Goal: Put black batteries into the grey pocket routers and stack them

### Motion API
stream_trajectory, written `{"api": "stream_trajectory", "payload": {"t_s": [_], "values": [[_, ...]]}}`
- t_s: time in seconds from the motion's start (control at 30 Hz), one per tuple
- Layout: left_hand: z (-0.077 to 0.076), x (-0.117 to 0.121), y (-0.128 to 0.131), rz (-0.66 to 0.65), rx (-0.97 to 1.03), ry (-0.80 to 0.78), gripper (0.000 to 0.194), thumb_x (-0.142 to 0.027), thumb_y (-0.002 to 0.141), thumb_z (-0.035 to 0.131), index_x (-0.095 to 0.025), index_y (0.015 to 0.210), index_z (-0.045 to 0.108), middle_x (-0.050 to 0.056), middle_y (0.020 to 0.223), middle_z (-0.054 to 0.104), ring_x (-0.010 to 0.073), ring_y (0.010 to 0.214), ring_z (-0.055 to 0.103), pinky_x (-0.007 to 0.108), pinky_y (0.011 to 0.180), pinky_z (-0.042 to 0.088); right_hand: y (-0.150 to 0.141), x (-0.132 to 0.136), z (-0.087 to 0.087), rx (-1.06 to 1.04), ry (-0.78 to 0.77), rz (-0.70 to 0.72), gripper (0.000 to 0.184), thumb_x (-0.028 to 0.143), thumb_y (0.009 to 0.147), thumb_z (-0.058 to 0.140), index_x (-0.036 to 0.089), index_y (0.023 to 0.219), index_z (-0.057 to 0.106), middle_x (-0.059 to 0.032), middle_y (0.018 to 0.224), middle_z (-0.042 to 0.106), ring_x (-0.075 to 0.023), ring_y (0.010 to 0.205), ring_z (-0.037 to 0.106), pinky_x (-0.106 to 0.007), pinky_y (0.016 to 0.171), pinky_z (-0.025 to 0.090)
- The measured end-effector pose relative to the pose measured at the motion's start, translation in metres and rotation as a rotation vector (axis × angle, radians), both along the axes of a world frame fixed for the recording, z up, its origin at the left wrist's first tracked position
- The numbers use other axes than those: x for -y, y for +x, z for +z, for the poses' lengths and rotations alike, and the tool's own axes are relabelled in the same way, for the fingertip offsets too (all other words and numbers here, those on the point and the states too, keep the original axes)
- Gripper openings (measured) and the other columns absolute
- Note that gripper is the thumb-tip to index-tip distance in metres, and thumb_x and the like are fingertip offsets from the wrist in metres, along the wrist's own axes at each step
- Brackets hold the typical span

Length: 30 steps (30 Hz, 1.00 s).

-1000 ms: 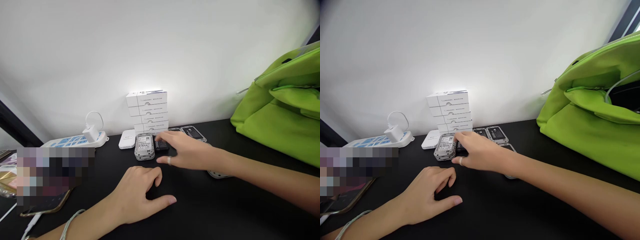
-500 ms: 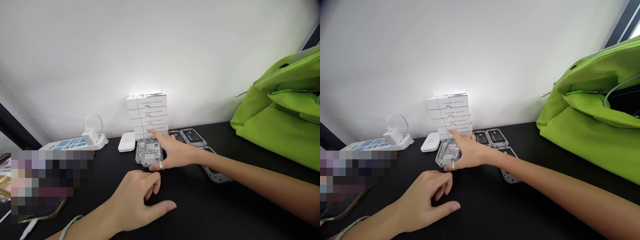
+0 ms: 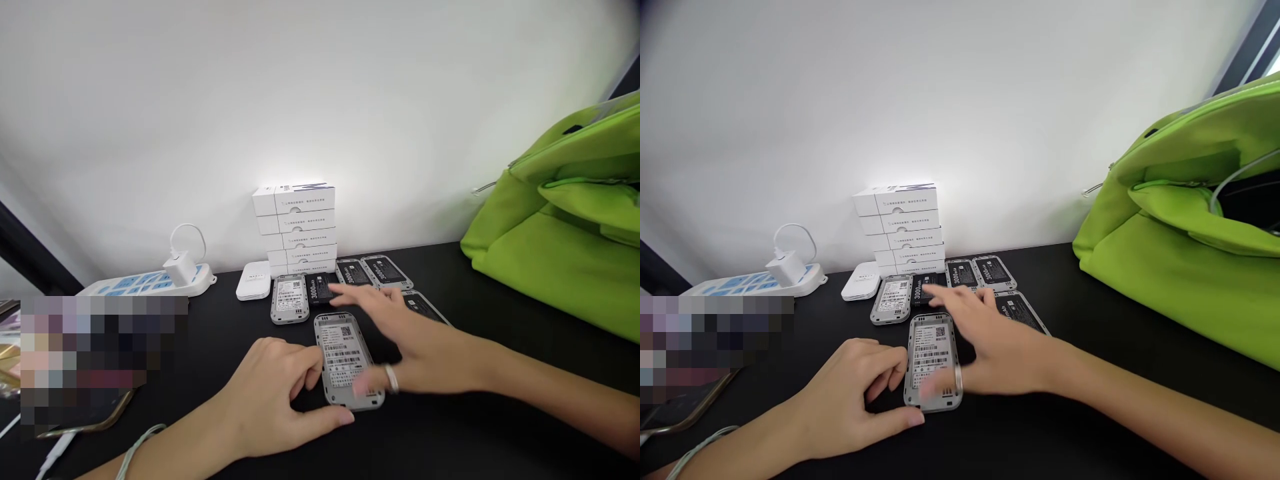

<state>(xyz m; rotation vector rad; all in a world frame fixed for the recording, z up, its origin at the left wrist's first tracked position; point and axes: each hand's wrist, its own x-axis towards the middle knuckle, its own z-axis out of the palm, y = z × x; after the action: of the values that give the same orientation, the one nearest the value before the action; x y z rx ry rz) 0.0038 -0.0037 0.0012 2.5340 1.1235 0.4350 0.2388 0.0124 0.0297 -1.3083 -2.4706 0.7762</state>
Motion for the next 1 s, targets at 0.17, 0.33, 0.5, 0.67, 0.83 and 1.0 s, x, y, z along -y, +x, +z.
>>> {"api": "stream_trajectory", "payload": {"t_s": [0.17, 0.33, 0.5, 0.67, 0.83, 1.0], "values": [[0.000, 0.000, -0.001, 0.003, -0.018, -0.013, 0.047, -0.056, 0.076, 0.069, -0.020, 0.066, 0.041, -0.008, 0.052, 0.044, 0.0096, 0.047, 0.039, 0.025, 0.050, 0.025, -0.006, -0.043, 0.007, 0.069, 0.173, -0.104, 0.082, 0.062, 0.084, 0.055, 0.028, 0.150, 0.021, -0.0134, 0.144, 0.047, -0.0426, 0.129, 0.038, -0.064, 0.103, 0.030], [-0.001, 0.000, -0.003, -0.002, -0.033, -0.014, 0.045, -0.055, 0.076, 0.068, -0.020, 0.067, 0.042, -0.008, 0.052, 0.042, 0.0100, 0.048, 0.039, 0.025, 0.051, 0.025, -0.022, -0.075, 0.001, 0.155, 0.169, 0.001, 0.088, 0.058, 0.081, 0.061, 0.021, 0.150, 0.021, -0.0188, 0.142, 0.047, -0.0412, 0.133, 0.037, -0.060, 0.105, 0.029], [-0.001, 0.000, -0.003, 0.002, -0.047, -0.022, 0.044, -0.056, 0.077, 0.067, -0.020, 0.068, 0.042, -0.008, 0.053, 0.043, 0.0103, 0.049, 0.040, 0.026, 0.052, 0.026, -0.026, -0.081, -0.002, 0.098, 0.246, -0.049, 0.087, 0.056, 0.075, 0.069, 0.018, 0.143, 0.030, -0.0195, 0.133, 0.052, -0.0426, 0.123, 0.044, -0.059, 0.097, 0.038], [-0.001, 0.000, -0.002, 0.003, -0.043, -0.023, 0.045, -0.055, 0.077, 0.067, -0.020, 0.068, 0.042, -0.008, 0.052, 0.042, 0.0100, 0.048, 0.040, 0.026, 0.051, 0.025, -0.010, -0.053, 0.005, -0.027, 0.265, -0.095, 0.074, 0.059, 0.076, 0.068, 0.022, 0.133, 0.037, -0.0141, 0.133, 0.052, -0.0361, 0.125, 0.044, -0.055, 0.101, 0.037], [-0.002, 0.000, -0.001, 0.019, -0.047, -0.018, 0.045, -0.055, 0.075, 0.068, -0.020, 0.067, 0.042, -0.008, 0.052, 0.042, 0.0098, 0.048, 0.039, 0.026, 0.050, 0.023, 0.003, -0.006, 0.002, -0.082, 0.061, -0.102, 0.080, 0.057, 0.070, 0.075, 0.030, 0.134, 0.037, -0.0073, 0.134, 0.050, -0.0330, 0.125, 0.042, -0.051, 0.102, 0.040], [-0.001, 0.000, 0.001, 0.024, -0.051, -0.006, 0.044, -0.055, 0.076, 0.068, -0.020, 0.067, 0.042, -0.008, 0.052, 0.043, 0.0097, 0.047, 0.040, 0.026, 0.050, 0.023, 0.002, 0.012, 0.003, -0.013, -0.026, -0.024, 0.075, 0.061, 0.081, 0.062, 0.026, 0.140, 0.033, -0.0075, 0.144, 0.042, -0.0330, 0.125, 0.038, -0.053, 0.106, 0.034]]}}
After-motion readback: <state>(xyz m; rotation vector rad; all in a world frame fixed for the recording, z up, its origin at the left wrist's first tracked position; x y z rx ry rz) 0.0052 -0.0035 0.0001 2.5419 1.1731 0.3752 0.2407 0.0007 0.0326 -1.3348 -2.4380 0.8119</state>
